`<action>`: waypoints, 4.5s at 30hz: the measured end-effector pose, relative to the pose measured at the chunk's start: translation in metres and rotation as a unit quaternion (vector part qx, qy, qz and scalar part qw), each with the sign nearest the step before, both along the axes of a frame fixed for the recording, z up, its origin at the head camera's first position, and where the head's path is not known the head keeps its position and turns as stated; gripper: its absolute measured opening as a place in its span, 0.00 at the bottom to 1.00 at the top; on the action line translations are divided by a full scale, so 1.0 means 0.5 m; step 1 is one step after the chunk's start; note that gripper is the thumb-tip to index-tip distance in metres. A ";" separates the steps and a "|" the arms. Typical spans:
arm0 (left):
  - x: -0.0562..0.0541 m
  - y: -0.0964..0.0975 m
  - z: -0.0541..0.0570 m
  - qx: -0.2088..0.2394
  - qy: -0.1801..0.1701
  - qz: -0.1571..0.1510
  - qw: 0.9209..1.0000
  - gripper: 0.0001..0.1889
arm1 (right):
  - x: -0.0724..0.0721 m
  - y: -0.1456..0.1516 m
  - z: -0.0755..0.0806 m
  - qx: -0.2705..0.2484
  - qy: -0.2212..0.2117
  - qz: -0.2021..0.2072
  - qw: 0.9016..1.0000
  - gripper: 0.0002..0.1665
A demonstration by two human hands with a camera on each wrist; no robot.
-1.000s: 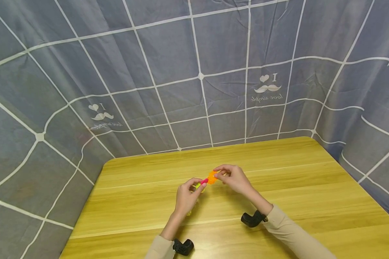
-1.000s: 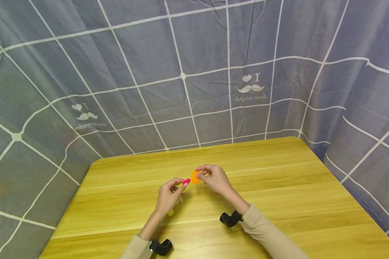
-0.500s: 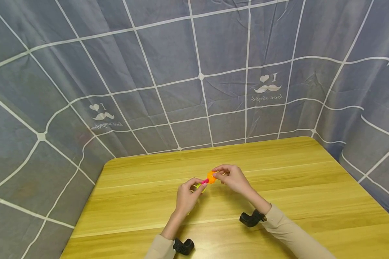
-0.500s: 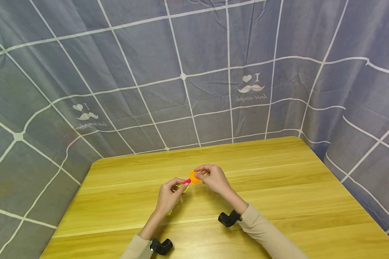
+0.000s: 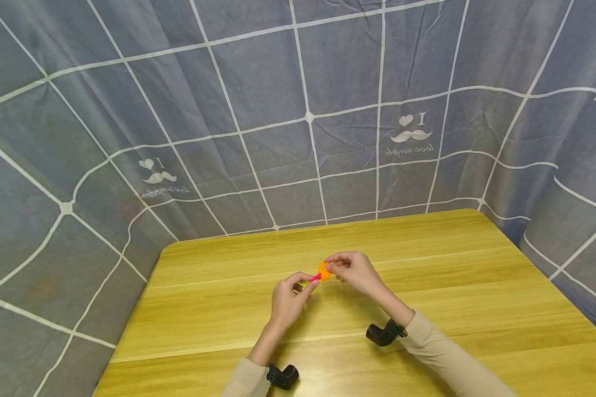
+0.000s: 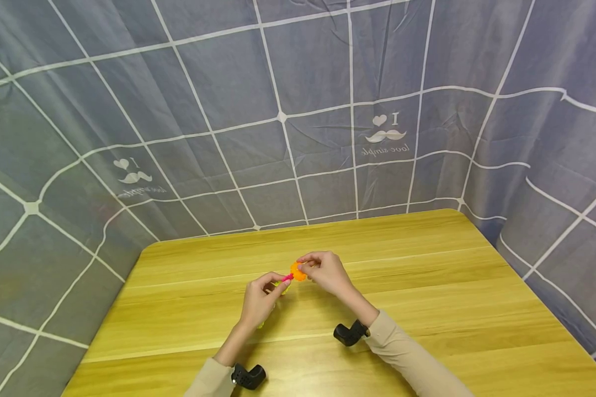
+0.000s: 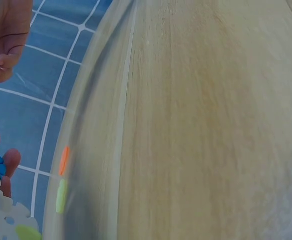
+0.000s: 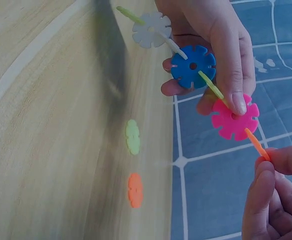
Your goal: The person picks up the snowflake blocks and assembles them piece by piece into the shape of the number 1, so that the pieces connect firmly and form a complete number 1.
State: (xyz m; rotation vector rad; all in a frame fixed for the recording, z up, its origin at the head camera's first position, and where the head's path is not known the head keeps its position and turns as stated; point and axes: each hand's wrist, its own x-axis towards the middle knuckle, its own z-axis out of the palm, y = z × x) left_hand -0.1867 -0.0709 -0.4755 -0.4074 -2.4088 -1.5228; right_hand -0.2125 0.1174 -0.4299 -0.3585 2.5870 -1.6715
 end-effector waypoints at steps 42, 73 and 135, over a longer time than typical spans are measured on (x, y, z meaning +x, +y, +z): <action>0.000 0.007 -0.007 -0.041 0.039 0.024 0.998 0.12 | 0.004 -0.001 -0.006 -0.069 -0.072 0.006 0.995 0.15; -0.001 -0.015 0.007 0.042 -0.015 0.037 0.998 0.14 | -0.030 0.008 -0.030 -0.009 -0.067 -0.018 0.998 0.14; 0.004 -0.012 0.031 0.067 -0.038 0.091 0.993 0.11 | -0.081 -0.005 -0.081 0.207 -0.064 0.004 0.976 0.06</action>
